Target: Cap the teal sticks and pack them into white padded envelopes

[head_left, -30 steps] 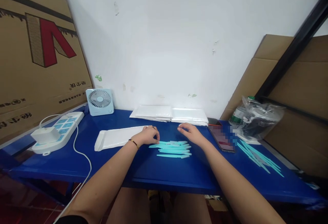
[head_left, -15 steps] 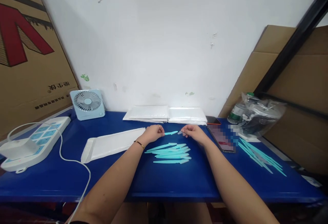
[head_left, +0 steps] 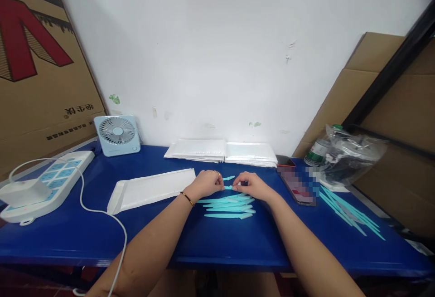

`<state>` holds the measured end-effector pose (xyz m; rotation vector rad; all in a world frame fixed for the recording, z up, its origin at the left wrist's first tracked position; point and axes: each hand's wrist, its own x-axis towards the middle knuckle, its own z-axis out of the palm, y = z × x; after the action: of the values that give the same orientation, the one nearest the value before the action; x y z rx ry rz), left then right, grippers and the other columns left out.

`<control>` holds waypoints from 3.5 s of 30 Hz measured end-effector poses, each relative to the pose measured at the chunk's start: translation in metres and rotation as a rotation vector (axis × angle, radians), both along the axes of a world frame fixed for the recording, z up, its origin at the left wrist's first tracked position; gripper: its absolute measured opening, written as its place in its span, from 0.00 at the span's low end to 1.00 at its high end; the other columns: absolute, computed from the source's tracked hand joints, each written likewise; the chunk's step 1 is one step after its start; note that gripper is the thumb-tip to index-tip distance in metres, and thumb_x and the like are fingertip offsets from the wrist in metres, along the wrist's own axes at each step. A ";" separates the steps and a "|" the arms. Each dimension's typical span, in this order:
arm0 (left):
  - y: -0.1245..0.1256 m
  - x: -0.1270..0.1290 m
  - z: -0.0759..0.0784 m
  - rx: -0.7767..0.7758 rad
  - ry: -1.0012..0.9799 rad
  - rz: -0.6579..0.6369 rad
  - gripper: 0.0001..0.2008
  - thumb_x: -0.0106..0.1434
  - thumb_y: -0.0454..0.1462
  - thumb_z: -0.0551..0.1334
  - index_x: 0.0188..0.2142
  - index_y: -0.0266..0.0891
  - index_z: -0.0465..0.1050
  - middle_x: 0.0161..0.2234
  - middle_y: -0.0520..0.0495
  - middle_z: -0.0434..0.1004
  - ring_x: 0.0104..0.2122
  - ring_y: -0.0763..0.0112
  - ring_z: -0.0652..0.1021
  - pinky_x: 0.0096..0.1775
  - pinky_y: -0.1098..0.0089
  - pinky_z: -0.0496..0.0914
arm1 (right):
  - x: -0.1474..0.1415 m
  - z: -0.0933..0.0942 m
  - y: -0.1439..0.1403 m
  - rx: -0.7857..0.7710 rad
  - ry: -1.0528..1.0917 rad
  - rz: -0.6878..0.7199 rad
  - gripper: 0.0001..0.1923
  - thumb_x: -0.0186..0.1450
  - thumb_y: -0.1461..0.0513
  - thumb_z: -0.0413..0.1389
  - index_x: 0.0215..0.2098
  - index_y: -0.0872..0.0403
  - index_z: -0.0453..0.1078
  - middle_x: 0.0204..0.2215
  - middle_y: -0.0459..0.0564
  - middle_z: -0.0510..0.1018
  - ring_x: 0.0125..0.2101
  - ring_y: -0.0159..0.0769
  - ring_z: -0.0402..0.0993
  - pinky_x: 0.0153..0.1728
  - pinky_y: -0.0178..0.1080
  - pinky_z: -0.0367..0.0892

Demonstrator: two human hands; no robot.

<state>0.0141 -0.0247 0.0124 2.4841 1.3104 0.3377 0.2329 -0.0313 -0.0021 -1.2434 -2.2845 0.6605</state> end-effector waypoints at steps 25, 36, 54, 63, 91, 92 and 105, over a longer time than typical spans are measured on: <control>-0.002 -0.002 -0.006 0.095 0.005 -0.114 0.13 0.59 0.48 0.58 0.31 0.44 0.75 0.27 0.54 0.77 0.31 0.71 0.74 0.34 0.72 0.60 | 0.027 0.007 0.002 0.060 -0.189 0.043 0.04 0.60 0.60 0.57 0.30 0.52 0.71 0.32 0.46 0.70 0.32 0.33 0.67 0.40 0.40 0.58; 0.006 -0.015 -0.006 0.150 0.055 0.052 0.10 0.59 0.44 0.57 0.34 0.44 0.75 0.31 0.53 0.78 0.33 0.69 0.75 0.36 0.69 0.60 | 0.047 0.007 0.008 0.080 -0.077 -0.155 0.05 0.57 0.60 0.57 0.28 0.53 0.74 0.31 0.47 0.72 0.32 0.35 0.68 0.35 0.37 0.61; 0.003 -0.008 -0.005 0.133 -0.067 -0.045 0.09 0.58 0.40 0.57 0.29 0.43 0.76 0.30 0.53 0.78 0.31 0.70 0.74 0.33 0.71 0.61 | 0.032 0.009 0.000 -0.016 0.033 -0.028 0.11 0.57 0.55 0.58 0.27 0.55 0.72 0.29 0.47 0.71 0.30 0.33 0.67 0.31 0.35 0.62; -0.002 -0.022 0.006 -0.115 0.051 -0.116 0.13 0.49 0.48 0.64 0.30 0.43 0.76 0.30 0.52 0.76 0.29 0.71 0.74 0.28 0.74 0.61 | 0.038 0.008 0.004 0.040 0.038 -0.130 0.13 0.57 0.53 0.58 0.30 0.54 0.74 0.31 0.49 0.73 0.31 0.34 0.68 0.32 0.36 0.63; -0.006 0.003 -0.013 0.110 0.042 -0.160 0.13 0.56 0.47 0.60 0.35 0.43 0.74 0.34 0.50 0.77 0.34 0.66 0.75 0.34 0.71 0.63 | 0.040 0.010 -0.003 -0.185 -0.189 0.022 0.12 0.50 0.55 0.63 0.27 0.55 0.74 0.26 0.46 0.73 0.27 0.32 0.67 0.28 0.33 0.60; -0.005 0.002 -0.013 0.131 0.064 -0.148 0.12 0.57 0.46 0.60 0.35 0.42 0.74 0.35 0.49 0.78 0.35 0.65 0.75 0.35 0.70 0.63 | 0.040 0.010 -0.003 -0.182 -0.158 0.031 0.12 0.50 0.55 0.62 0.28 0.55 0.73 0.27 0.46 0.73 0.27 0.32 0.67 0.28 0.33 0.61; 0.001 -0.020 0.011 0.035 -0.025 0.040 0.19 0.63 0.48 0.50 0.29 0.43 0.75 0.31 0.50 0.77 0.31 0.67 0.74 0.32 0.72 0.62 | 0.049 0.014 0.001 -0.035 -0.048 -0.149 0.09 0.53 0.57 0.60 0.28 0.55 0.73 0.28 0.47 0.74 0.27 0.33 0.68 0.27 0.33 0.61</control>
<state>-0.0059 -0.0238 0.0235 2.4768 1.3574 0.4031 0.2820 -0.0305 0.0115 -1.4443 -2.2003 0.6251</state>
